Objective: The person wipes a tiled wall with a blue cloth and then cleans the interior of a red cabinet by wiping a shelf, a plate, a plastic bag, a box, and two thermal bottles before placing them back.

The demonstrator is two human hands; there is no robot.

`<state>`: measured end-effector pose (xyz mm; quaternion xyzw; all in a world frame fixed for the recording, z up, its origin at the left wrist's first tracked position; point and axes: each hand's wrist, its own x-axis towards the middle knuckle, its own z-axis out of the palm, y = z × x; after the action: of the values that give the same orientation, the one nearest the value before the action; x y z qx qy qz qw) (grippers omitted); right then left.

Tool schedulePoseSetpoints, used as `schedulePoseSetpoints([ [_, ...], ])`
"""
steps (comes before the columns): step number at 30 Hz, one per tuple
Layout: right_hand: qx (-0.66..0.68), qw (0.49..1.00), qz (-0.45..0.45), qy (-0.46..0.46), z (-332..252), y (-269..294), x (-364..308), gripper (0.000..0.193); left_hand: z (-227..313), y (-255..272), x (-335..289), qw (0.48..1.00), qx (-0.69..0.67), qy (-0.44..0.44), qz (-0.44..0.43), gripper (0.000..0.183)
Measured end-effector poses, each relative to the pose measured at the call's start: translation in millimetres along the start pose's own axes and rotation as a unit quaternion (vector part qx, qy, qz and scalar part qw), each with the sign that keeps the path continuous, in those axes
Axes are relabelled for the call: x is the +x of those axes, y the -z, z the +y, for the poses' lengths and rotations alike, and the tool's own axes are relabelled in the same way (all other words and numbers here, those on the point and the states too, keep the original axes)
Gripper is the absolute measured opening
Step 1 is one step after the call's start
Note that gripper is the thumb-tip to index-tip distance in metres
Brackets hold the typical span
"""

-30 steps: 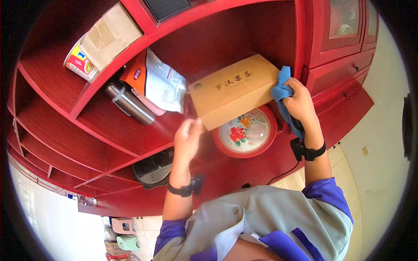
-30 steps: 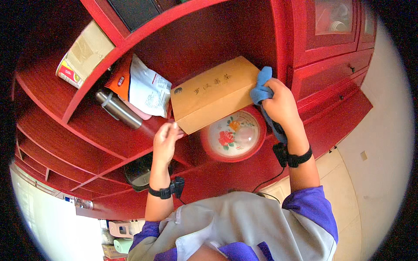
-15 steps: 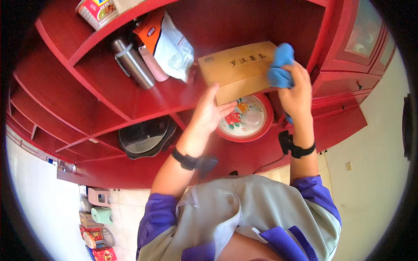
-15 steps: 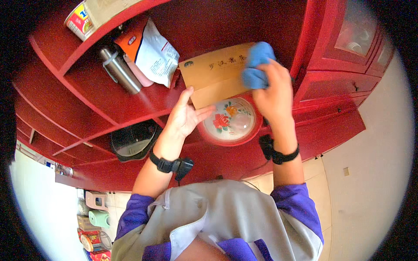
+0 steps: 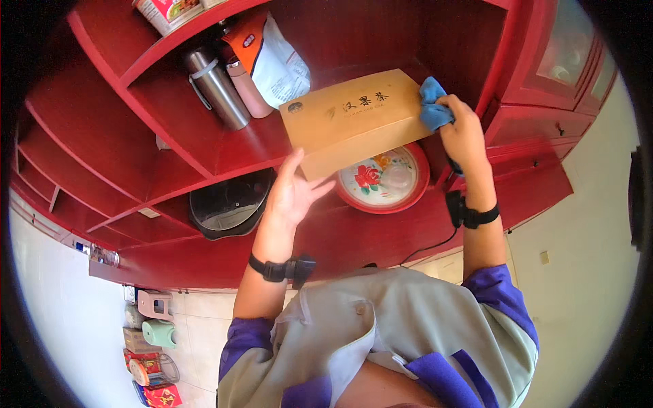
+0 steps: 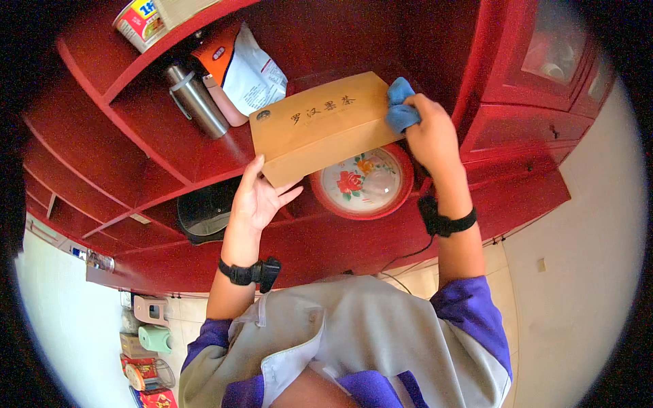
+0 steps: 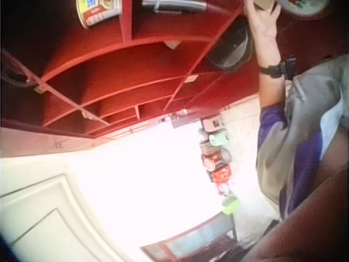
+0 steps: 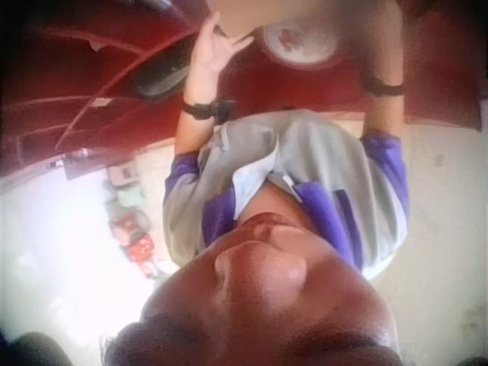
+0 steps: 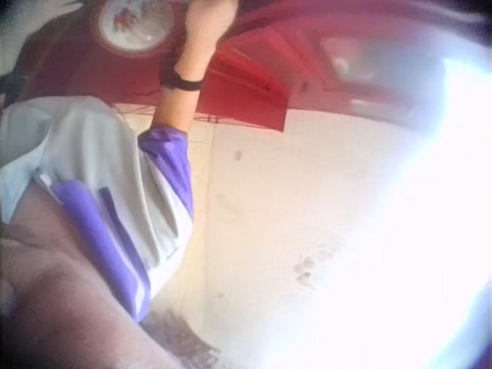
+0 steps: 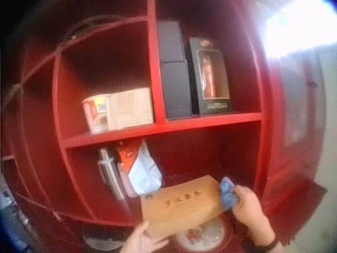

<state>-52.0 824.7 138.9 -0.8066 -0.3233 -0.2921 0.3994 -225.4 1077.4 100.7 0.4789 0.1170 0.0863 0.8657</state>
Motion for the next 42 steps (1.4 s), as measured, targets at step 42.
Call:
schedulePoseSetpoints([
  [42,-0.143,0.863,-0.429,0.224,12,-204,132,0.053,-68,68,-61,0.997,0.073,0.001,-0.013,0.076],
])
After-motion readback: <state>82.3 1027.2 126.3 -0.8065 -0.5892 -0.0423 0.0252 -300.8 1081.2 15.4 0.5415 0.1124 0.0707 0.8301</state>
